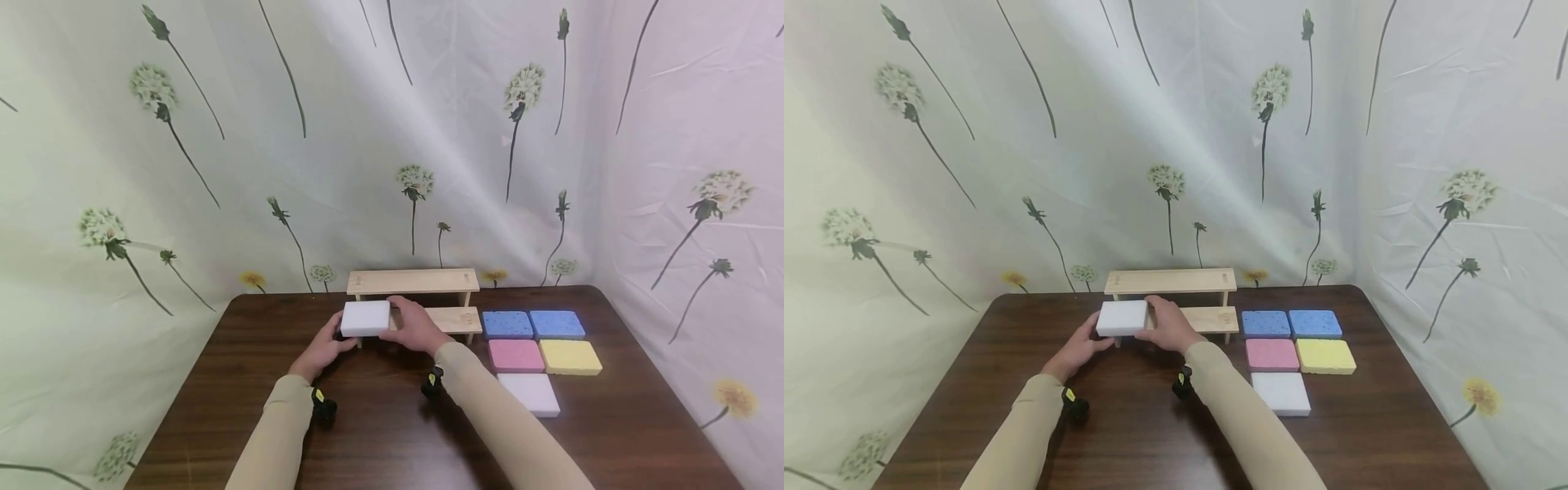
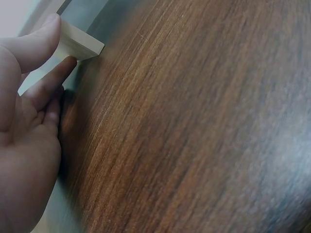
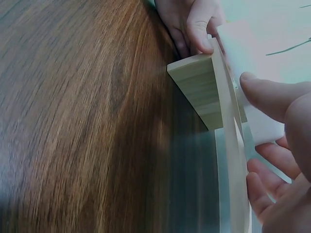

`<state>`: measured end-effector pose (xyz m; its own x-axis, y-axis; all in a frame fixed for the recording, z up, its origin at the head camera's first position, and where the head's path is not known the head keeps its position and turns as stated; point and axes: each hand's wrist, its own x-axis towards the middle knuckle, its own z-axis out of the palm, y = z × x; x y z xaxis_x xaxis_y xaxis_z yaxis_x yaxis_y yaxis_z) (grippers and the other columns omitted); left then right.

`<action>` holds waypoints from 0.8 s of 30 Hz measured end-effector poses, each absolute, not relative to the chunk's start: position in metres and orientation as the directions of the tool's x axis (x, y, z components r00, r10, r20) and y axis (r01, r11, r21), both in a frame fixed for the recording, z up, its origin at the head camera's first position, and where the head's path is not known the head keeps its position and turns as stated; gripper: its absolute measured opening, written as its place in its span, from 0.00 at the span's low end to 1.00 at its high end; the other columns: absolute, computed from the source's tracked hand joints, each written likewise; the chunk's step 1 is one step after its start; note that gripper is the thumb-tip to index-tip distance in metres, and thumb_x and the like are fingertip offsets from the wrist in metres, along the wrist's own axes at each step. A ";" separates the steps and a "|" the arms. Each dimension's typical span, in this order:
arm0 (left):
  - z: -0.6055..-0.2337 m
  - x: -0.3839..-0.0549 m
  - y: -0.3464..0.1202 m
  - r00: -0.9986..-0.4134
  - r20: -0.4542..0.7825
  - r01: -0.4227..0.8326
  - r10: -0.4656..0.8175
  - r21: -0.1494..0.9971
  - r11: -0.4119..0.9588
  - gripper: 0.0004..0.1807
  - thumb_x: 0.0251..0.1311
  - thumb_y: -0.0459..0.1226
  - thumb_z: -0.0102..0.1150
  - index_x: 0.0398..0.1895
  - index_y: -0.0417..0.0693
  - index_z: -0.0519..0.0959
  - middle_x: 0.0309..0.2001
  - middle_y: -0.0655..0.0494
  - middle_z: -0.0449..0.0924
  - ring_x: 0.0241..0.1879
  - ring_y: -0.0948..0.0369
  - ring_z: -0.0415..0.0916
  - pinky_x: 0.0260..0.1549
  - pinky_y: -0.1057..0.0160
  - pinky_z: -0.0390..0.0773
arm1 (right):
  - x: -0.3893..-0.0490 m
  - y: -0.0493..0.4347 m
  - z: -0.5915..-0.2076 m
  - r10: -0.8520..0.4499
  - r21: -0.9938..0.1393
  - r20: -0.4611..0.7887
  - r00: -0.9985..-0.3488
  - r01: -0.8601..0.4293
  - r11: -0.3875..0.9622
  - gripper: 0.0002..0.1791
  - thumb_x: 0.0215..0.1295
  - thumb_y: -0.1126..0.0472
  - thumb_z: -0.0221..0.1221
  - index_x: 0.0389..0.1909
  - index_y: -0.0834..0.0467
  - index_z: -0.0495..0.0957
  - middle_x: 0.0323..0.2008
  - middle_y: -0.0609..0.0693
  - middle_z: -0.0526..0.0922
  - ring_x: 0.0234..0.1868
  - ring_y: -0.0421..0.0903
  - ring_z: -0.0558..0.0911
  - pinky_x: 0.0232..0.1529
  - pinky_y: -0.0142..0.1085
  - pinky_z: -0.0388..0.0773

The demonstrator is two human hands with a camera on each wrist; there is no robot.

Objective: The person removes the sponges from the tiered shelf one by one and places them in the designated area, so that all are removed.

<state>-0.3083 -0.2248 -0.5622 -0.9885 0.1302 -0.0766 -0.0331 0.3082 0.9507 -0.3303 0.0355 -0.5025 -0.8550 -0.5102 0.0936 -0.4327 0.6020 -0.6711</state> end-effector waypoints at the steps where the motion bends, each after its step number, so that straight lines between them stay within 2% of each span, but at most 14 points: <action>1: -0.562 -0.308 -0.225 -0.988 -0.075 -0.029 0.138 0.950 0.310 0.45 0.66 0.27 0.65 0.83 0.39 0.53 0.77 0.32 0.62 0.77 0.38 0.57 0.77 0.35 0.50 | -0.330 0.036 -0.502 -0.510 -0.671 0.095 -0.855 -0.433 0.602 0.46 0.64 0.49 0.74 0.77 0.60 0.64 0.69 0.59 0.75 0.66 0.54 0.76 0.68 0.50 0.73; 3: -0.562 -0.309 -0.225 -0.986 -0.073 -0.024 0.149 0.951 0.308 0.45 0.66 0.26 0.64 0.82 0.37 0.53 0.77 0.31 0.62 0.78 0.37 0.57 0.77 0.34 0.47 | -0.329 0.039 -0.500 -0.510 -0.669 0.101 -0.854 -0.438 0.601 0.45 0.63 0.50 0.74 0.76 0.60 0.65 0.69 0.58 0.76 0.67 0.53 0.76 0.69 0.50 0.73; 11: -0.554 -0.308 -0.226 -0.986 -0.046 0.001 0.158 0.960 0.281 0.43 0.66 0.27 0.65 0.81 0.46 0.58 0.74 0.36 0.69 0.78 0.43 0.58 0.78 0.35 0.41 | -0.328 0.048 -0.495 -0.505 -0.653 0.127 -0.854 -0.455 0.605 0.44 0.62 0.49 0.76 0.74 0.59 0.68 0.67 0.56 0.78 0.65 0.51 0.77 0.67 0.49 0.74; 24: -0.557 -0.307 -0.225 -0.985 -0.065 -0.013 0.159 0.952 0.307 0.42 0.68 0.31 0.65 0.82 0.45 0.56 0.73 0.35 0.71 0.76 0.41 0.61 0.77 0.35 0.48 | -0.315 0.075 -0.484 -0.524 -0.633 0.164 -0.836 -0.496 0.594 0.45 0.62 0.48 0.76 0.75 0.60 0.68 0.69 0.57 0.76 0.68 0.56 0.77 0.69 0.52 0.73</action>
